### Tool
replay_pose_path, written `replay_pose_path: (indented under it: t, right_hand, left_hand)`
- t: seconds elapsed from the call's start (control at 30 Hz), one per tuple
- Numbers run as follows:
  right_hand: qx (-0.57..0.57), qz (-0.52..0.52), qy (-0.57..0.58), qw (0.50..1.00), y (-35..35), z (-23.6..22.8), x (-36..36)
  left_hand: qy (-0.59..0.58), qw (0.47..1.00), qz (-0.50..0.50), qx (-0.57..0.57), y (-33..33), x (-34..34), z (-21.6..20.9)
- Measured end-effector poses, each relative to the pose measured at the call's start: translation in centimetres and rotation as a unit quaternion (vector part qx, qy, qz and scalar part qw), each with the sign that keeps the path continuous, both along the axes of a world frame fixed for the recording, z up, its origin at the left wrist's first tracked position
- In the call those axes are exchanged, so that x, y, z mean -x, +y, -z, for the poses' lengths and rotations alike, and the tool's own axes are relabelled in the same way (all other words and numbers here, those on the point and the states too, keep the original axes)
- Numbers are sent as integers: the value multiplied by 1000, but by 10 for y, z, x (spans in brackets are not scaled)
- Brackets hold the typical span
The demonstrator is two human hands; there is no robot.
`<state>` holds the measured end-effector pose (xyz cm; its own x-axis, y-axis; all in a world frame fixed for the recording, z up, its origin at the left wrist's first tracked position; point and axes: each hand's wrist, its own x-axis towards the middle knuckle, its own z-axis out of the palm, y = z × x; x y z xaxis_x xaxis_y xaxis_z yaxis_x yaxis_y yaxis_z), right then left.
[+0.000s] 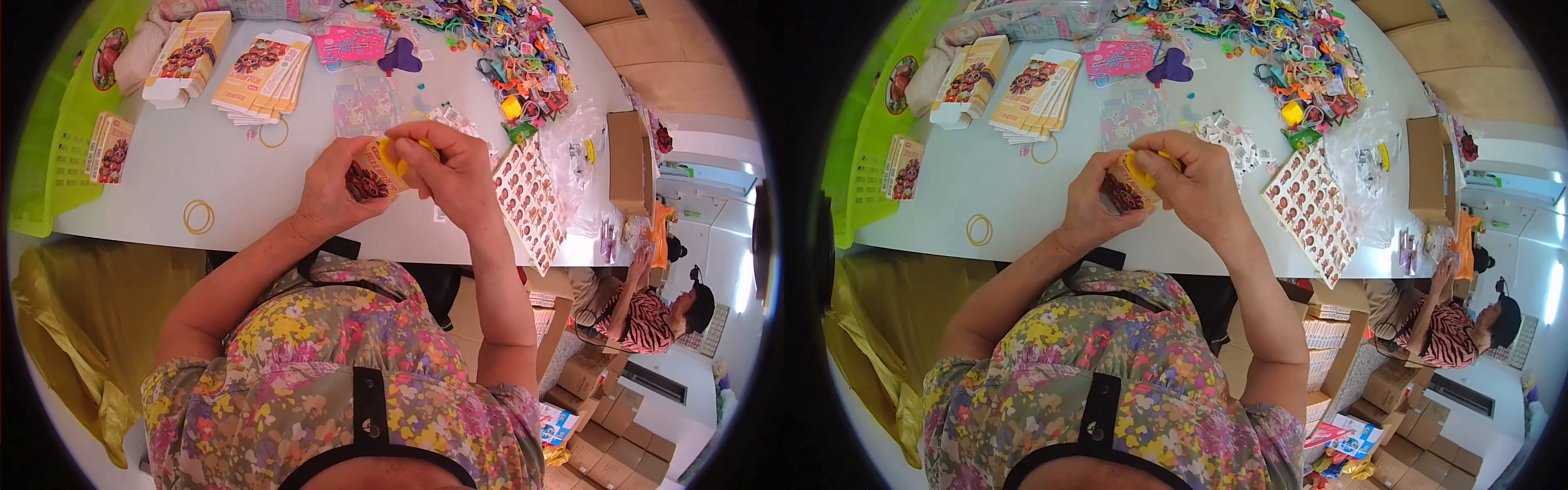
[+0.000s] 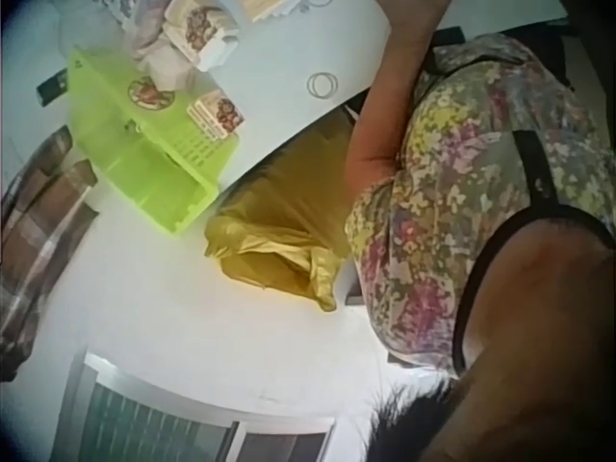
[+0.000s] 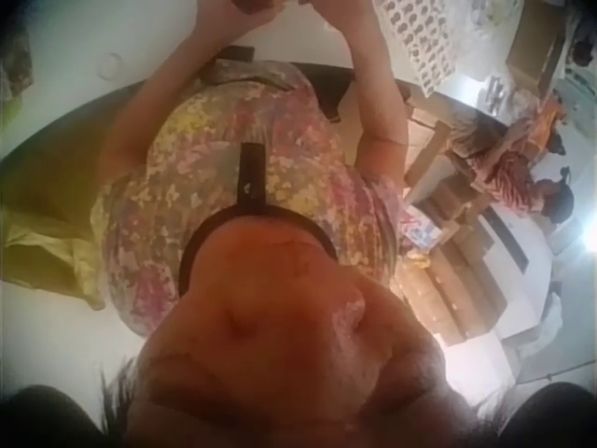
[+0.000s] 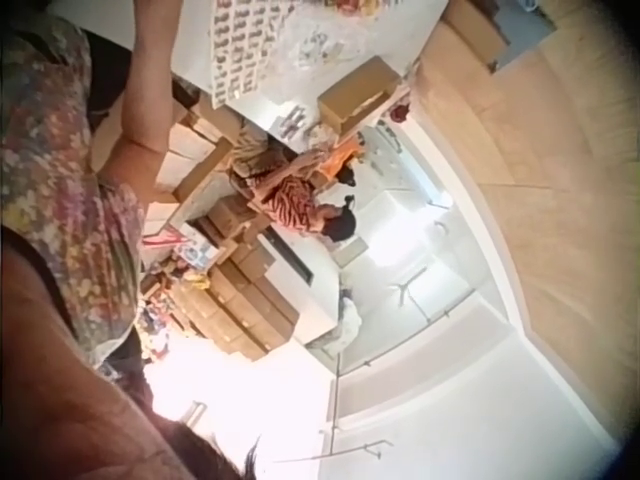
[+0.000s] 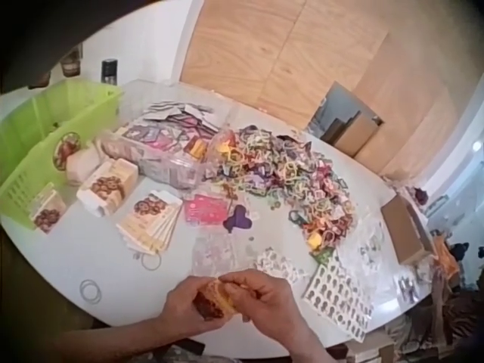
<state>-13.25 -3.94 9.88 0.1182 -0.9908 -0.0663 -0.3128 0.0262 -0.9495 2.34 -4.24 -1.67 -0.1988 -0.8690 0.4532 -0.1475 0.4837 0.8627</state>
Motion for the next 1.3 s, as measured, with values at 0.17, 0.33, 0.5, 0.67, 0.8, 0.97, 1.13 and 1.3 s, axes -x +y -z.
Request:
replay_pose_path:
  t: [0.17, 0.33, 0.5, 0.67, 0.8, 0.97, 1.13, 1.3]
  right_hand:
    - [-54, 2, -24, 998, 3, -24, 9]
    - [111, -46, 239, 964, 3, -5, 6]
    - [116, -105, 146, 977, 2, -10, 1]
    - [-41, -54, 85, 994, 2, -25, 6]
    - [121, 10, 181, 976, 3, -17, 6]
    - [293, -20, 326, 899, 7, -5, 7]
    - [220, -58, 440, 869, 16, -9, -6]
    - [183, -71, 334, 922, 11, -19, -1]
  left_hand:
    - [15, 999, -6, -32, 2, -2, 0]
    - [-32, 999, 6, -10, 1, -2, 2]
    - [9, 999, 0, -44, 1, 0, 0]
    - [17, 998, 7, -53, 1, -1, 4]
    - [20, 999, 10, -47, 2, -3, 2]
    - [28, 997, 13, -65, 1, -2, 2]
    - [13, 998, 10, -59, 2, -1, 2]
    - [23, 999, -4, -46, 3, 0, 3]
